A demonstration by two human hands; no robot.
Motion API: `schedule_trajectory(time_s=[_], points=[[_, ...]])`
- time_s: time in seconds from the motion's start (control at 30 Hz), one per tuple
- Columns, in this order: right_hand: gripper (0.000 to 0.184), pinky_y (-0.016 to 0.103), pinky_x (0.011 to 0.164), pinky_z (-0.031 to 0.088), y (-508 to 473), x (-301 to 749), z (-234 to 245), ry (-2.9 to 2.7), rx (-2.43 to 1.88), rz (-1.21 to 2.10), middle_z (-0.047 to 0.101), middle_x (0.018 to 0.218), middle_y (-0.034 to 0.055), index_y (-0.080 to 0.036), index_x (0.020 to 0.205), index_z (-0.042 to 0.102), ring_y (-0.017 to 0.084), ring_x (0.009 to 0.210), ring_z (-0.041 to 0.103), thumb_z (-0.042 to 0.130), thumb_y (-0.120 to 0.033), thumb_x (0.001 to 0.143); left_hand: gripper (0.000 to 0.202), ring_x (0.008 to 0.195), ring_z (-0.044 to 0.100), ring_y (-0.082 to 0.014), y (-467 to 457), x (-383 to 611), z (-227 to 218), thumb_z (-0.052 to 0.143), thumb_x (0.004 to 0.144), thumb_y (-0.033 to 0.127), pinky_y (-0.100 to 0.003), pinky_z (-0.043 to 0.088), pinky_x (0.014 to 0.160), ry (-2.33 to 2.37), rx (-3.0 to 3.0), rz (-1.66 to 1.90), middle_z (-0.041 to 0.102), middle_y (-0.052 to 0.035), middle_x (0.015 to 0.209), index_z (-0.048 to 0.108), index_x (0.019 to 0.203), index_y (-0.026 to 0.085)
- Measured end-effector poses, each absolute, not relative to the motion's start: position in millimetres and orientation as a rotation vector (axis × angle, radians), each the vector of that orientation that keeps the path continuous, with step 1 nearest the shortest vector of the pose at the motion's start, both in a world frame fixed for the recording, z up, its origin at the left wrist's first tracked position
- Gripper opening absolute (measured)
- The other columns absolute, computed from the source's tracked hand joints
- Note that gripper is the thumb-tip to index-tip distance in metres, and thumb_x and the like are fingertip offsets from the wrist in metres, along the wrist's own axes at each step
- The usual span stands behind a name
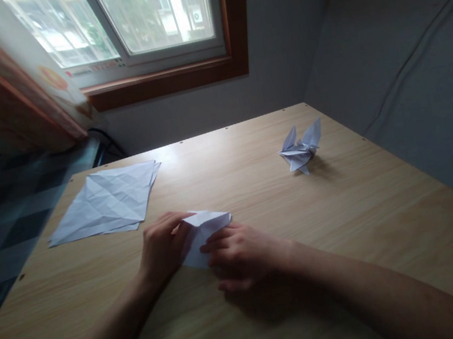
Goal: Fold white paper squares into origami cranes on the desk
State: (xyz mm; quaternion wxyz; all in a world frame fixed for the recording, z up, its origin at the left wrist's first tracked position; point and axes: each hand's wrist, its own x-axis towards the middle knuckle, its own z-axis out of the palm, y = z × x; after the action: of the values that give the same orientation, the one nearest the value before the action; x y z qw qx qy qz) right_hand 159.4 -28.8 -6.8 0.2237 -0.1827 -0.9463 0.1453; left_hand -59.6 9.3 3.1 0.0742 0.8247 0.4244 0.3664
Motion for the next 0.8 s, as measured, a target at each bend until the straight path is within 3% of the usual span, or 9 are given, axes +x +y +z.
schedule_trajectory(time_s=[0.1,0.2,0.33,0.53,0.67,0.8], points=[[0.032,0.042,0.099,0.045,-29.3,158.4,-9.1,-2.617,-0.506,0.392,0.066,0.122,0.0117,-0.015,0.102,0.064,0.025,0.116,0.056,0.060,-0.041,0.084,0.020,0.067,0.067,-0.0152,8.6,-59.7,2.1,0.053,0.088,0.023,-0.024,0.052,0.059,1.357,2.312,1.145,0.074,-0.0028,0.080,0.072,0.093,0.019],[0.030,0.042,0.100,0.044,-29.2,158.1,-7.8,-2.620,-0.490,0.354,0.065,0.123,0.0115,-0.015,0.102,0.064,0.025,0.115,0.056,0.060,-0.038,0.083,0.022,0.076,0.068,-0.0161,6.9,-60.5,1.7,0.055,0.087,0.022,-0.027,0.054,0.067,1.199,2.432,1.202,0.075,-0.0039,0.088,0.069,0.104,0.020],[0.030,0.045,0.104,0.041,-30.3,158.2,-4.6,-2.654,-0.532,0.306,0.060,0.132,0.0126,-0.015,0.105,0.063,0.028,0.121,0.052,0.062,-0.035,0.083,0.017,0.078,0.069,-0.0160,3.1,-59.3,4.1,0.055,0.091,0.023,-0.029,0.052,0.076,0.860,2.653,1.134,0.075,-0.0047,0.085,0.070,0.086,0.019],[0.026,0.042,0.103,0.041,-31.3,158.3,-2.9,-2.648,-0.532,0.323,0.063,0.127,0.0121,-0.016,0.102,0.061,0.026,0.123,0.051,0.060,-0.036,0.085,0.031,0.061,0.061,-0.0115,1.5,-56.5,8.4,0.051,0.093,0.028,-0.022,0.045,0.061,1.016,2.467,1.057,0.069,-0.0027,0.069,0.065,0.067,0.017],[0.025,0.039,0.096,0.045,-32.2,155.2,-3.8,-2.648,-0.508,0.293,0.066,0.121,0.0121,-0.017,0.098,0.061,0.023,0.111,0.058,0.058,-0.039,0.088,0.041,0.047,0.044,-0.0088,5.7,-57.0,8.5,0.052,0.091,0.033,-0.020,0.035,0.048,1.294,2.259,1.124,0.050,0.0027,0.049,0.055,0.054,0.016],[0.022,0.036,0.089,0.048,-33.0,155.7,-7.2,-2.515,-0.484,0.158,0.067,0.118,0.0106,-0.017,0.100,0.061,0.021,0.105,0.060,0.053,-0.036,0.092,0.035,0.046,0.038,-0.0076,8.0,-56.7,8.0,0.055,0.087,0.033,-0.019,0.031,0.045,1.378,2.091,1.176,0.044,0.0052,0.047,0.055,0.057,0.016]])
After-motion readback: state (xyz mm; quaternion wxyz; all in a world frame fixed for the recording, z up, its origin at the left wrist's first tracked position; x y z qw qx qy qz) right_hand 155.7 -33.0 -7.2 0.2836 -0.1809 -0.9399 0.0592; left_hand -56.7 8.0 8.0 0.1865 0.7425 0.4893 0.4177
